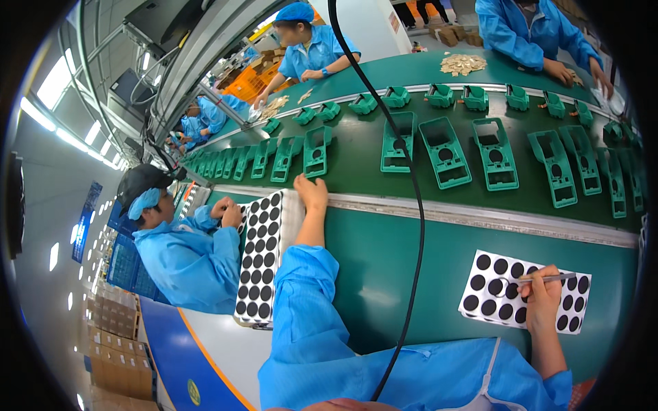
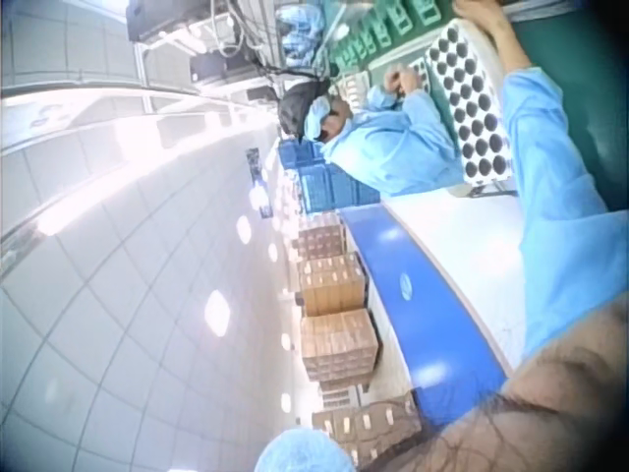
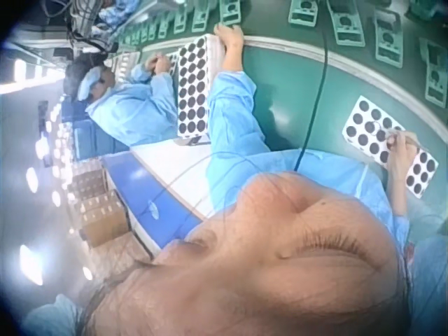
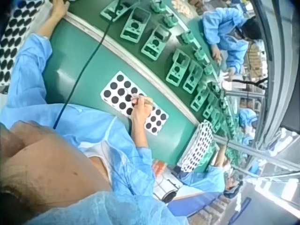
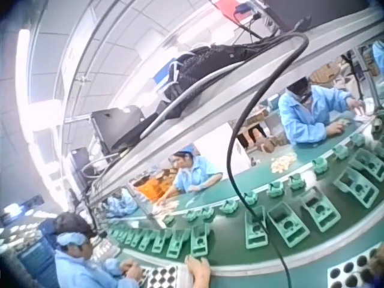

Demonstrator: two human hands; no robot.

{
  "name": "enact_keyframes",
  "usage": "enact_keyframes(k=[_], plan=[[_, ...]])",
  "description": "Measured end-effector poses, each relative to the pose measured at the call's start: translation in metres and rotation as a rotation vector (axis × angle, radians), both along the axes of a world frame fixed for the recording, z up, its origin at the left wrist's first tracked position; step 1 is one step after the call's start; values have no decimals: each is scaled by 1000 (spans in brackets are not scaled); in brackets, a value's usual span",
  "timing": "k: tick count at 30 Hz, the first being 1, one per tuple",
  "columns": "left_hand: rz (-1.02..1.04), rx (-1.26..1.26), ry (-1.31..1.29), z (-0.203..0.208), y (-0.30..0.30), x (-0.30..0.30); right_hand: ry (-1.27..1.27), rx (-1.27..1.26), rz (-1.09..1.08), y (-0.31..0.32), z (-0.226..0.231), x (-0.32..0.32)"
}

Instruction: Applying black circular components and stickers to green plastic electronic casings on an assembly line.

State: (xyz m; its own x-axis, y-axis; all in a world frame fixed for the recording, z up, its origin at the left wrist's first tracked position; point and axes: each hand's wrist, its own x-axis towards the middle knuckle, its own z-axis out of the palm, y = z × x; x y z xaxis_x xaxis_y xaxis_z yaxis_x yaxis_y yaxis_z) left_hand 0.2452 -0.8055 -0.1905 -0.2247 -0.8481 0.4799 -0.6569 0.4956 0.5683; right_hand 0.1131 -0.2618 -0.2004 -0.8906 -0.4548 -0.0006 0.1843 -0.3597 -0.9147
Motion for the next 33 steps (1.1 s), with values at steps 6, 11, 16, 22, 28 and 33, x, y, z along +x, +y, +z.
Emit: enact_keyframes(k=[6, 11, 16, 22, 28, 33], plan=[[213, -44, -111, -11, -73, 6, -60, -3, 29, 4, 6, -3], [377, 59, -236, 3, -87, -1, -108, -73, 4, -2, 5, -5], [500, -1, -328, 14, -82, -7, -93, -51, 38, -8, 10, -5], [438, 199, -260, 9, -90, 3, -103, -57, 51, -13, 11, -6], [382, -108, 0, 4, -43, -2, -98, -60, 61, -15, 7, 1], [-37, 86, 293, 2, 95, -22, -143, -73, 173, -19, 10, -5]])
